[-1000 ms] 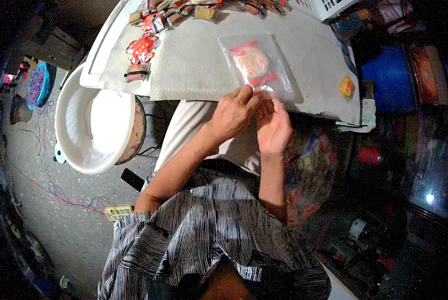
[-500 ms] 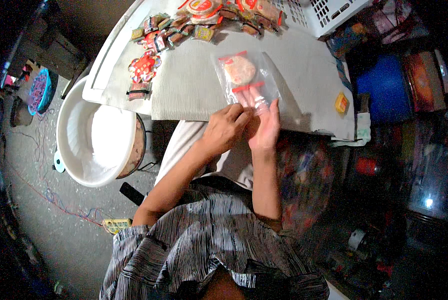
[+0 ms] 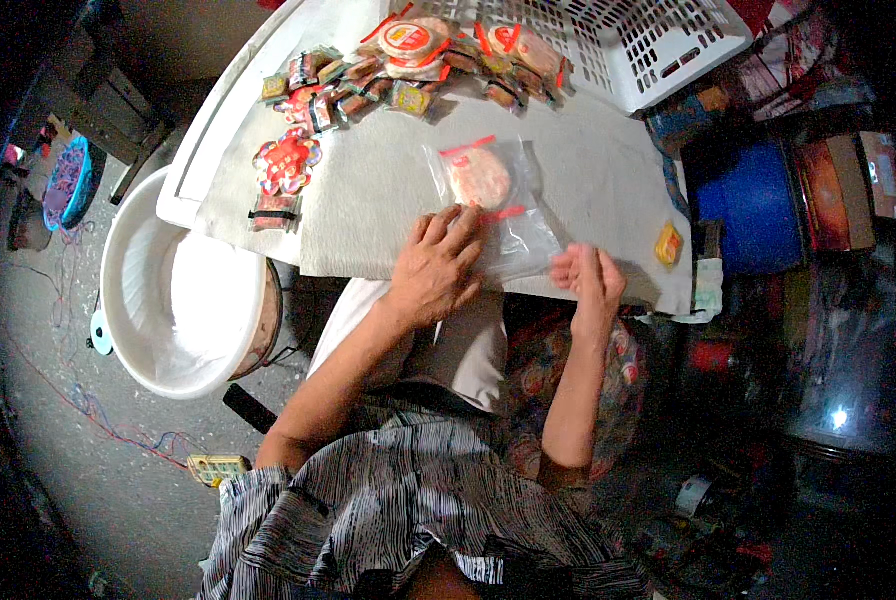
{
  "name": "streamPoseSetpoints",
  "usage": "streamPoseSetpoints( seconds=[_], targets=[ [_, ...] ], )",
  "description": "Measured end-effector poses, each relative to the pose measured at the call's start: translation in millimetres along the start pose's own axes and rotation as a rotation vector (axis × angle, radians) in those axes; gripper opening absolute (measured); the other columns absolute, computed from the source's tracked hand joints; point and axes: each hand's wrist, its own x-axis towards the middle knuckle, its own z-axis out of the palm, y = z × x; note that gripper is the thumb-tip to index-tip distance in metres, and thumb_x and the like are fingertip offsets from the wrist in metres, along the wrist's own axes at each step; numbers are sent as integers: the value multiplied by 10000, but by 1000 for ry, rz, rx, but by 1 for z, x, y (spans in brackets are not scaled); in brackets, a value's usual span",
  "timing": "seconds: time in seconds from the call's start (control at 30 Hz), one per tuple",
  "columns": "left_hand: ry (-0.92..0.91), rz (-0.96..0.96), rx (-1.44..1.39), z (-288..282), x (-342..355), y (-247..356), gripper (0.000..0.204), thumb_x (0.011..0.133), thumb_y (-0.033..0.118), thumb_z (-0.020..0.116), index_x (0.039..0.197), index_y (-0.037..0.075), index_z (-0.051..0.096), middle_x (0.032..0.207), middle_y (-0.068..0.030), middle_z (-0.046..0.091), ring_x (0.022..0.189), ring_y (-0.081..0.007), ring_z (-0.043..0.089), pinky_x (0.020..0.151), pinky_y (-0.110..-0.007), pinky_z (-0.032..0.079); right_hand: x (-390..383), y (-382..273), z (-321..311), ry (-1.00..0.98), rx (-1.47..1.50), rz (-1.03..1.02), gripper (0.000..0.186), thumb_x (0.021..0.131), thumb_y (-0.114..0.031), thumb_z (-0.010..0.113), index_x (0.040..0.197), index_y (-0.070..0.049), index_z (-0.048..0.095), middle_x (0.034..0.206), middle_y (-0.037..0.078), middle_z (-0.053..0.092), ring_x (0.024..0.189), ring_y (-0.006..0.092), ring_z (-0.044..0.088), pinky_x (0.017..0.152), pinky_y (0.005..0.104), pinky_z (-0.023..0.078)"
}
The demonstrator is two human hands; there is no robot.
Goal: The person packs small square food packets and larger circular food packets into plastic bags by hand.
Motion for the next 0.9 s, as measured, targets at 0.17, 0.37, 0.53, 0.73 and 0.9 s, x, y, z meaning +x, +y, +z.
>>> streamPoseSetpoints(
  seconds=[0.17, 0.37, 0.53, 0.73, 0.9],
  targets=[
    [27, 27, 12, 5, 1, -3, 562, 760, 379, 680, 1192, 34, 575, 1452, -155, 375, 1307, -335, 360, 1063, -468, 303, 83, -22, 15, 40, -173, -180, 255, 953, -260, 546, 930, -30, 654, 808, 51, 675, 590, 97, 577, 556, 247, 485],
    [-41, 5, 7, -2, 2, -2, 597, 773, 376, 672, 1245, 31, 550, 1473, -154, 357, 1315, -335, 358, 1055, -479, 300, 205, -12, 51, 74, -125, -95, 263, 884, -278, 627, 884, -17, 660, 785, 34, 655, 627, 86, 542, 518, 228, 433],
    [-142, -40, -21, -2, 4, 1, 611, 796, 378, 647, 1313, 79, 518, 1536, -125, 292, 1365, -324, 320, 1101, -496, 261, 283, 5, 64, 43, -38, -106, 253, 882, -243, 638, 884, 9, 657, 732, 36, 615, 570, 85, 510, 466, 234, 407],
    [-161, -62, -9, -2, 2, 0, 601, 805, 368, 635, 1317, 80, 507, 1556, -109, 263, 1377, -312, 307, 1114, -489, 238, 336, 8, 93, 170, -183, -11, 273, 850, -245, 699, 829, 24, 658, 683, 49, 608, 485, 89, 459, 415, 251, 350],
    [-159, -52, -44, -4, 7, 4, 596, 796, 345, 644, 1307, 71, 506, 1555, -113, 263, 1374, -314, 312, 1112, -492, 239, 353, 15, 85, 149, 2, -1, 221, 787, -198, 760, 793, 2, 666, 660, 44, 608, 462, 87, 433, 396, 254, 307]
  ],
)
